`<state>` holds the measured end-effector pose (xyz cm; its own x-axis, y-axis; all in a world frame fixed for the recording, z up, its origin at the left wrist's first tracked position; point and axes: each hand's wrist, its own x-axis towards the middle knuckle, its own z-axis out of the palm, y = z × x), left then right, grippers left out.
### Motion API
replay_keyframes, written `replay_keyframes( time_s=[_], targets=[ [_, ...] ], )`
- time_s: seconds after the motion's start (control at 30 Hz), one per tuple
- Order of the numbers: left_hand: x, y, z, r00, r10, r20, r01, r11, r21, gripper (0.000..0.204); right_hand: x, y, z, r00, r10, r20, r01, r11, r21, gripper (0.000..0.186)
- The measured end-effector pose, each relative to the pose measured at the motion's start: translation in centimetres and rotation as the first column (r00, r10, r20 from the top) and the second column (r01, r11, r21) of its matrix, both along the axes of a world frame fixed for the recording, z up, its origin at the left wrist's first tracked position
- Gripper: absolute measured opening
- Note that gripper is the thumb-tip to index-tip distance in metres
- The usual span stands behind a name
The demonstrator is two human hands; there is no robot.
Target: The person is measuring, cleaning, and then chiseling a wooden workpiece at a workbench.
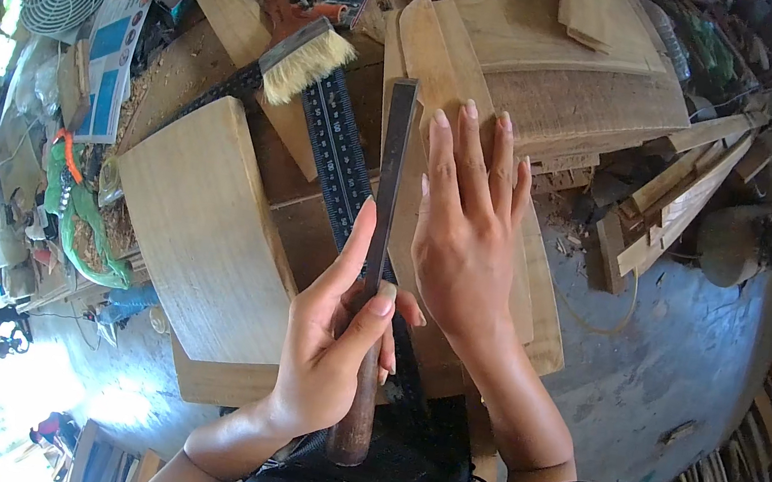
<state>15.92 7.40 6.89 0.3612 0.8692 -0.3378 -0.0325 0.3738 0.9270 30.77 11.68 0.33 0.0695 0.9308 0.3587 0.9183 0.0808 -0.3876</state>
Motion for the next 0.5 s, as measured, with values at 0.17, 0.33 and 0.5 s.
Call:
replay_keyframes(
  time_s=[0.17, 0.33, 0.5],
  targets=[
    [0.2, 0.3, -0.2, 1.0, 0.001, -0.001, -0.001, 1.0, 0.004, 0.069, 0.0, -0.1, -0.2, 0.999, 0.007, -0.043, -0.007, 1.0, -0.006, 0.06],
    [0.3, 0.6, -0.1, 1.0, 0.013, 0.022, -0.013, 1.0, -0.021, 0.071, 0.0, 0.0, -0.5, 0.999, 0.009, -0.047, -0.009, 1.0, 0.0, 0.062],
    [0.6, 1.5, -0.4, 0.998, 0.038, 0.057, -0.037, 0.999, -0.012, 0.072, 0.0, 0.0, -0.5, 0.999, 0.006, -0.041, -0.006, 1.0, -0.004, 0.062]
  ],
)
